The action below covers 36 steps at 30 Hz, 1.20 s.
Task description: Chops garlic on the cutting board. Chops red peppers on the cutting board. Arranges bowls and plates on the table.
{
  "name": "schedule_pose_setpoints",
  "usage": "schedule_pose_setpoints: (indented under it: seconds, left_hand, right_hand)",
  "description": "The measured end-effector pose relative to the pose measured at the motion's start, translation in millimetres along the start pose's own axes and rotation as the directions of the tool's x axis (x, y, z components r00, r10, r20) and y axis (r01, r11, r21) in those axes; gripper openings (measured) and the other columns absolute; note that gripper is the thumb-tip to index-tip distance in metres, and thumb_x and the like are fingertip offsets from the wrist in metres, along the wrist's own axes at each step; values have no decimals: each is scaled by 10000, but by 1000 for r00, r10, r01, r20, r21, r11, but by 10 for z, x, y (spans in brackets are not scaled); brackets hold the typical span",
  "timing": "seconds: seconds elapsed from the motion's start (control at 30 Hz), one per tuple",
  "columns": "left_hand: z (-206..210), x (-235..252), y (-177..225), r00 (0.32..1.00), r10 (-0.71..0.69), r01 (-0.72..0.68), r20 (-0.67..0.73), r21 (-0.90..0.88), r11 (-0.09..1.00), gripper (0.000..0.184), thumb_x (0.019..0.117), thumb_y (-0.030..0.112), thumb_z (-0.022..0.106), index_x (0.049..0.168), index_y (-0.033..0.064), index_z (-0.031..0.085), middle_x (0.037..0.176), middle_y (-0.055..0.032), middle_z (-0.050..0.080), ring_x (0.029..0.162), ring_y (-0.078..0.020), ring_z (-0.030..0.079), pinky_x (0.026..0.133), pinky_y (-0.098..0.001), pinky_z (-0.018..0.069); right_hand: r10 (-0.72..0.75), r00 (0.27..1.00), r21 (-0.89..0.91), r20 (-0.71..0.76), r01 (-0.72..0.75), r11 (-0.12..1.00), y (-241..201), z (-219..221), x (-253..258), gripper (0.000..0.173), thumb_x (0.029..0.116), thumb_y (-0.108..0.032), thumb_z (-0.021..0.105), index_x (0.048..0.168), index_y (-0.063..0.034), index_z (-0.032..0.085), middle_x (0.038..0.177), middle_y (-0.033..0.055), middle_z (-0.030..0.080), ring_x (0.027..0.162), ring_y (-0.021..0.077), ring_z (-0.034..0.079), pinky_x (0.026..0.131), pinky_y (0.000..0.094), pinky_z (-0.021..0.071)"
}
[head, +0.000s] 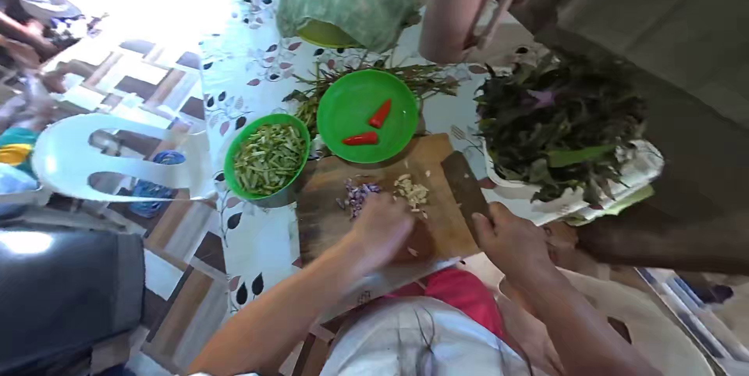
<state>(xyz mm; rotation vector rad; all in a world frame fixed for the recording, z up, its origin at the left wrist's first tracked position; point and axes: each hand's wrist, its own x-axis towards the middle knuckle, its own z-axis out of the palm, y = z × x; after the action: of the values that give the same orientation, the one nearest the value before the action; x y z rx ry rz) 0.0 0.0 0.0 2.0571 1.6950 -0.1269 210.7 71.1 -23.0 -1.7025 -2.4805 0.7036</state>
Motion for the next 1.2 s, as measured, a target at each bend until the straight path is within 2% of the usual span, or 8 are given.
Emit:
schedule_pose_setpoints:
  seconds: [0.1,0.2,0.27,0.47,0.77,0.83,0.93,1.2]
  left_hand:
    - [370,106,-456,989,61,-62,-131,-10,998,406,924,-88,608,1244,132,727,1357,-134,645,1304,-401,552,1028,-636,423]
    - [655,169,-604,909,212,-200,-358,70,977,336,932,-58,618,1161,141,764,1260,-80,704,1234,-332,620,982,-598,463]
    - [718,209,-625,893,243,-229,-379,83,970,320,940,-55,603,1138,135,768,1224,-72,717,1212,-305,632,991,-571,462]
    - [711,312,-599,907,192,-189,-375,44,981,232,961,-6,621,1082,96,791,1136,-106,733,1104,-321,671,966,-543,491]
    - [638,371,-421,951,72,-94,-302,-58,994,175,942,-73,595,949,-21,762,1073,-197,701,1084,-387,648,972,-544,492]
    - [657,372,-405,948,71,-104,-310,-90,991,164,937,-87,590,926,-46,749,1060,-211,693,1076,-393,648,963,-538,501]
    - [642,379,-392,956,72,-107,-283,-108,988,165,940,-106,578,918,-67,737,1082,-221,685,1103,-394,642,987,-513,503]
    - [671,391,-474,937,106,-152,-333,-116,981,165,932,-110,589,934,-58,746,1059,-220,702,1088,-393,665,990,-495,526]
  right_hand:
    - [39,995,-40,90,-35,999,-97,36,84,336,1088,-192,473,1150,94,637,1004,313,698,997,495,696,840,639,523]
    - [25,984,-68,178,-14,998,-202,102,131,327,1097,-199,454,1148,71,631,1024,297,695,1023,474,692,851,616,523]
    - [-18,987,-73,162,30,997,-224,153,107,325,1093,-189,463,1177,73,637,1042,299,696,1008,480,697,834,620,532]
    - [-283,943,-28,-175,283,959,-125,348,-168,243,999,-123,571,1005,101,664,729,242,662,638,423,700,550,546,555]
    - [-265,964,-72,-19,263,962,-234,462,-332,229,1022,-92,535,1026,105,652,742,244,676,677,433,721,577,527,572]
    - [-165,973,-106,162,184,977,-334,348,-300,274,1071,-118,471,1121,108,619,839,273,696,810,456,733,681,544,574]
    - [-20,912,-174,409,100,980,-520,184,-171,343,1119,-160,379,1292,89,540,1030,287,696,1032,456,704,858,553,549]
    - [-70,925,-117,373,122,986,-529,123,-164,323,1106,-158,416,1242,94,566,989,276,696,999,444,708,853,546,546]
